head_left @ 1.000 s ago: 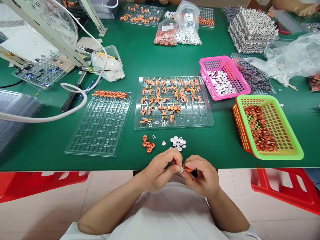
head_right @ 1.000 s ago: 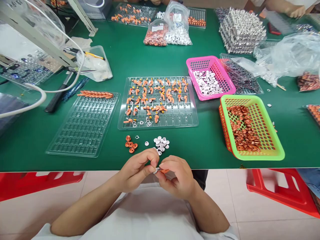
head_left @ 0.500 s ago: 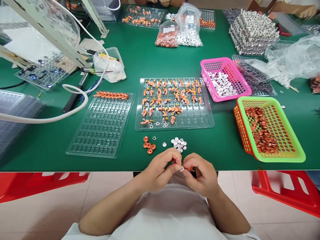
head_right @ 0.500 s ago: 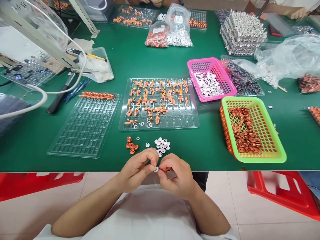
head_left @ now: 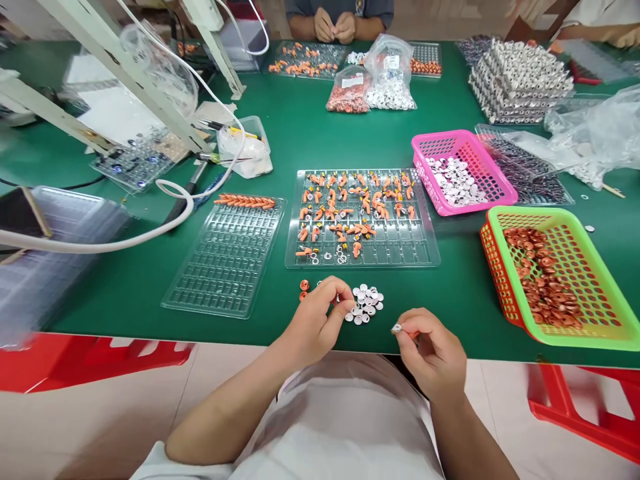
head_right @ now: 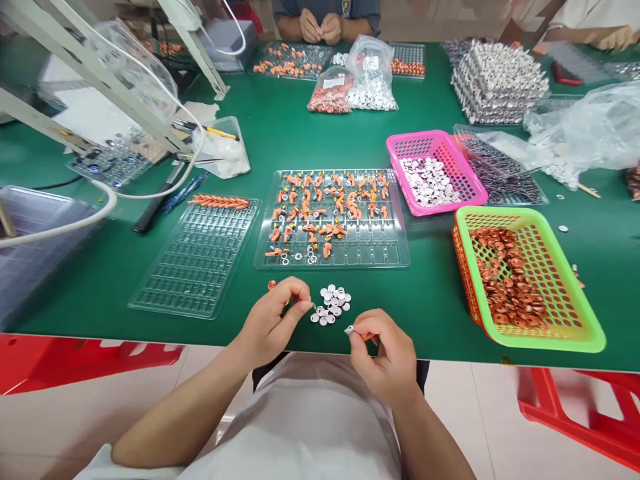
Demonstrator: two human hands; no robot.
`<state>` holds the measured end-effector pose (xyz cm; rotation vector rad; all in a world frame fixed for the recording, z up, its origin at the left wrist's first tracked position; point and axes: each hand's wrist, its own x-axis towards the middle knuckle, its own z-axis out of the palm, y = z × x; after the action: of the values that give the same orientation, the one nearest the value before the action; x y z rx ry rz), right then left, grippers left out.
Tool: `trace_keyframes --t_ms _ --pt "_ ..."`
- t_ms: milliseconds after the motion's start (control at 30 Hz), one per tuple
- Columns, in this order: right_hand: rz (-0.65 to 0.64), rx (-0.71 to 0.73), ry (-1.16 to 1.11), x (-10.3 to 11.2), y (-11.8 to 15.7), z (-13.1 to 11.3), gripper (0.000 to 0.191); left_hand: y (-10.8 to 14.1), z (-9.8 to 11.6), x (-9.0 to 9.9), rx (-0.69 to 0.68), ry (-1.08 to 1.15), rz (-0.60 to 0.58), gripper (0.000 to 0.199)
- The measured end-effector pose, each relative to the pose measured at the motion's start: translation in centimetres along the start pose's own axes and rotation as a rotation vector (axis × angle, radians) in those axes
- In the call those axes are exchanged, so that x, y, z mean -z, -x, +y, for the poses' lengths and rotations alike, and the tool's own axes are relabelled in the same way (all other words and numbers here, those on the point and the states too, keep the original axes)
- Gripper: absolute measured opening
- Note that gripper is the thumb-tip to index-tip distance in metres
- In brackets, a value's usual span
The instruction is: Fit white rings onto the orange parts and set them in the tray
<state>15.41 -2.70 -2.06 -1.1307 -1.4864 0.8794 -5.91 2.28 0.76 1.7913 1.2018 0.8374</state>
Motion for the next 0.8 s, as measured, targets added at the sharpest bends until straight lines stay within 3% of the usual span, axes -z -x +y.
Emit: trace_keyframes --t_ms 167,400,533,667,800 --pt "0.023 -0.036 -0.055 1.5 -0.4 0.5 0.015 -4.1 -0.4 3.1 -0.015 -0.371 0.062 0.01" --pt "0.007 -0.09 -0.049 1.1 -0.4 2.0 0.011 -7.5 -1.6 4.9 0.045 -0.638 -0.096 0.016" --pt "0.003 -0.083 -0.045 1.1 -0.3 2.4 0.01 -7.7 -1.9 5.3 0.04 -0.669 -0.074 0.024" --pt "-0.009 -0.077 -0.041 1.3 -0.3 2.3 0.011 -6.5 -1.7 5.4 0.005 -0.618 -0.032 0.008" --pt "-0.008 -0.09 -0.041 1.3 -0.3 2.3 0.011 -4.1 -1.7 4.9 -0.117 -0.481 -0.146 0.026"
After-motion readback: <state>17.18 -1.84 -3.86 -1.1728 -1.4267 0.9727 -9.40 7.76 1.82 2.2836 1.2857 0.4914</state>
